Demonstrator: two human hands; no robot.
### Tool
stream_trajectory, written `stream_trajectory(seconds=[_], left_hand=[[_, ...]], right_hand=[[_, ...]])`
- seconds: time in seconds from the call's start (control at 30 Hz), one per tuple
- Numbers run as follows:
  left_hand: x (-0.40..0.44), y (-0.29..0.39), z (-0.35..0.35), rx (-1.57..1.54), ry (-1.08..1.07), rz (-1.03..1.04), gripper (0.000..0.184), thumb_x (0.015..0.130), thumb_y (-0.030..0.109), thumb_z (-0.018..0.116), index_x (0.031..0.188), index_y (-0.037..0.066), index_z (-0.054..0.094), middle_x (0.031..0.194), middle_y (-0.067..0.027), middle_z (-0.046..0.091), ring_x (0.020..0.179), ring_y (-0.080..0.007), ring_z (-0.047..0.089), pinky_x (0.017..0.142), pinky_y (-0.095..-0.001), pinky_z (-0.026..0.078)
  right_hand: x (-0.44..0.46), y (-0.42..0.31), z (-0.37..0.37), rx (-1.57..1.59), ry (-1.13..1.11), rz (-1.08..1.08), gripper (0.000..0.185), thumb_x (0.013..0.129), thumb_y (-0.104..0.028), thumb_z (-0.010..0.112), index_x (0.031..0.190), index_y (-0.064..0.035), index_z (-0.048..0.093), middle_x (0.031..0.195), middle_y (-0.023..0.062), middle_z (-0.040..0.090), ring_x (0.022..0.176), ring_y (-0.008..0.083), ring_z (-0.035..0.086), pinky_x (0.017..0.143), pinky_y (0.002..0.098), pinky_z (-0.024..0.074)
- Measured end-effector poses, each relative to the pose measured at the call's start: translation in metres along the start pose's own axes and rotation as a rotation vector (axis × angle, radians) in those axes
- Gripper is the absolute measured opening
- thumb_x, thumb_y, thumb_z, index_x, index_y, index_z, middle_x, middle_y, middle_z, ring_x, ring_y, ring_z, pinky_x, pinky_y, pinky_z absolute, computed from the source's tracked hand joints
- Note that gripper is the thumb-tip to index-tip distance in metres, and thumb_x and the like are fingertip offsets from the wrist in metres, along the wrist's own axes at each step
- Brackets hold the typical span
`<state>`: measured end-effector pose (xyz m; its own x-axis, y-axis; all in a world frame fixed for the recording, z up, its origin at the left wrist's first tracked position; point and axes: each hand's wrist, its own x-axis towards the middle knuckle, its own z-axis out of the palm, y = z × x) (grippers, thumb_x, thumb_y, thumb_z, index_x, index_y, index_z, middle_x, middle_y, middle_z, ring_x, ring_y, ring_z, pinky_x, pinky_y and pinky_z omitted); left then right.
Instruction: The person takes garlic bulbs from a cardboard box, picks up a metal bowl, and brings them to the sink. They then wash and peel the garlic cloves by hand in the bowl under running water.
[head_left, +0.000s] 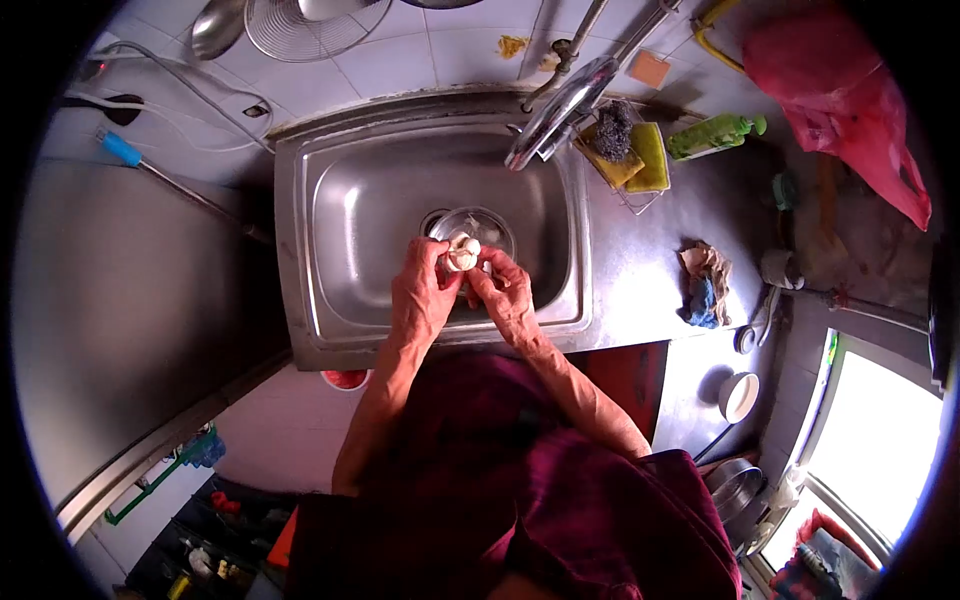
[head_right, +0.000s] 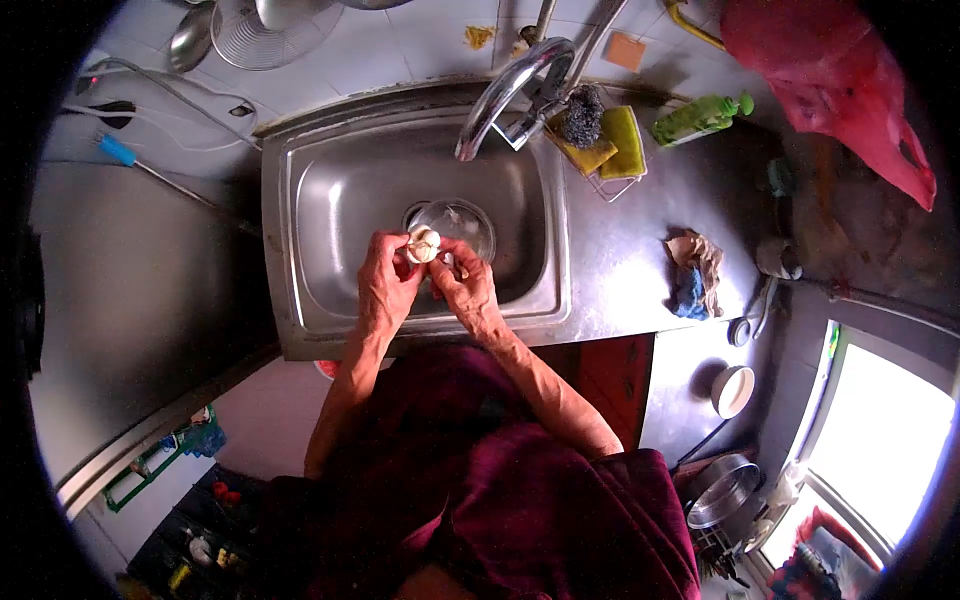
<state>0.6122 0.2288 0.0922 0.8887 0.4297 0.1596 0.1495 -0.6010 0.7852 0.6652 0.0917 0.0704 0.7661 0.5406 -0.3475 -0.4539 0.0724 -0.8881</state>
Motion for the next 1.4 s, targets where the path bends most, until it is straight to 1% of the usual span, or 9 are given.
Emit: stream_trajectory(seconds=[0.2, 0.27, 0.53, 0.67, 0.73, 0.83, 1.03, 1.2, 1.4], left_hand=[[0.001, 0.023, -0.017, 0.083, 0.093, 0.185, 0.049, 0.072, -0.003, 0.077, 0.11, 0.008, 0.049, 0.115, -0.0148, 0.06, 0.096, -0.038, 0.066, 0.071, -0.0427, 0.059], [-0.004, 0.019, -0.016, 0.003, 0.01, 0.138, 0.049, 0.073, -0.002, 0.077, 0.111, 0.007, 0.048, 0.118, -0.015, 0.063, 0.098, -0.0371, 0.067, 0.072, -0.0435, 0.059], [-0.007, 0.053, -0.027, 0.195, 0.02, 0.292, 0.032, 0.079, 0.001, 0.073, 0.105, 0.006, 0.055, 0.118, -0.0153, 0.065, 0.094, -0.0348, 0.069, 0.071, -0.0419, 0.059], [-0.01, 0.059, -0.023, 0.236, 0.015, 0.26, 0.032, 0.079, 0.001, 0.073, 0.105, 0.006, 0.055, 0.113, -0.0143, 0.067, 0.09, -0.0331, 0.07, 0.07, -0.0406, 0.058], [-0.014, 0.058, -0.023, 0.027, 0.008, -0.009, 0.032, 0.079, 0.0, 0.074, 0.105, 0.005, 0.055, 0.107, -0.0144, 0.069, 0.089, -0.0293, 0.072, 0.07, -0.038, 0.058], [-0.011, 0.062, -0.03, -0.083, 0.015, -0.11, 0.036, 0.082, -0.002, 0.073, 0.111, 0.003, 0.052, 0.103, -0.0152, 0.069, 0.087, -0.0244, 0.073, 0.073, -0.0341, 0.059], [-0.009, 0.066, -0.039, -0.359, -0.099, -0.115, 0.051, 0.088, 0.003, 0.069, 0.135, 0.007, 0.049, 0.118, -0.0133, 0.063, 0.1, -0.0228, 0.068, 0.082, -0.0333, 0.059], [-0.009, 0.064, -0.034, -0.449, -0.09, -0.106, 0.032, 0.091, 0.007, 0.068, 0.122, 0.005, 0.06, 0.116, -0.0118, 0.064, 0.101, -0.0202, 0.067, 0.085, -0.0321, 0.059], [-0.01, 0.052, -0.026, -0.49, 0.037, -0.047, 0.018, 0.095, 0.005, 0.062, 0.112, 0.001, 0.064, 0.114, -0.0111, 0.064, 0.1, -0.0183, 0.066, 0.08, -0.0302, 0.061]], right_hand=[[-0.013, -0.026, 0.011, -0.262, 0.033, -0.091, 0.04, 0.095, -0.014, 0.063, 0.132, -0.0031, 0.057, 0.076, -0.0048, 0.057, 0.064, 0.0038, 0.05, 0.056, 0.0213, 0.0409], [-0.016, -0.036, 0.01, -0.266, 0.03, -0.079, 0.041, 0.091, -0.016, 0.067, 0.127, 0.0018, 0.059, 0.089, 0.0003, 0.064, 0.08, 0.007, 0.055, 0.07, 0.024, 0.0457], [-0.026, -0.058, 0.011, -0.487, 0.12, -0.189, 0.032, 0.089, -0.012, 0.055, 0.116, 0.002, 0.064, 0.071, 0.0037, 0.063, 0.062, 0.0101, 0.055, 0.057, 0.0283, 0.0464], [-0.025, -0.046, 0.004, -0.396, 0.104, -0.258, 0.033, 0.089, -0.013, 0.052, 0.114, 0.003, 0.065, 0.07, 0.0052, 0.064, 0.063, 0.0109, 0.058, 0.058, 0.0292, 0.0479], [-0.027, -0.05, 0.001, -0.344, 0.06, -0.194, 0.032, 0.093, -0.014, 0.052, 0.118, 0.0009, 0.065, 0.073, 0.0037, 0.064, 0.061, 0.0095, 0.057, 0.056, 0.0268, 0.0466], [-0.032, -0.043, 0.003, 0.168, -0.107, -0.069, 0.033, 0.104, -0.024, 0.05, 0.127, -0.0032, 0.062, 0.079, 0.0014, 0.063, 0.056, 0.0072, 0.051, 0.049, 0.0227, 0.0424], [-0.031, -0.047, 0.006, 0.03, -0.018, -0.073, 0.03, 0.099, -0.017, 0.058, 0.124, -0.0017, 0.063, 0.073, -0.0002, 0.062, 0.056, 0.0061, 0.053, 0.049, 0.0226, 0.0416], [-0.034, -0.053, 0.008, -0.213, 0.036, -0.106, 0.027, 0.095, -0.016, 0.064, 0.117, -0.0007, 0.067, 0.072, 0.0018, 0.064, 0.054, 0.0067, 0.054, 0.048, 0.0244, 0.0423], [-0.035, -0.058, 0.013, 0.074, -0.049, -0.069, 0.026, 0.098, -0.019, 0.063, 0.115, 0.0, 0.068, 0.078, 0.0048, 0.068, 0.053, 0.0085, 0.056, 0.045, 0.0239, 0.0451]])
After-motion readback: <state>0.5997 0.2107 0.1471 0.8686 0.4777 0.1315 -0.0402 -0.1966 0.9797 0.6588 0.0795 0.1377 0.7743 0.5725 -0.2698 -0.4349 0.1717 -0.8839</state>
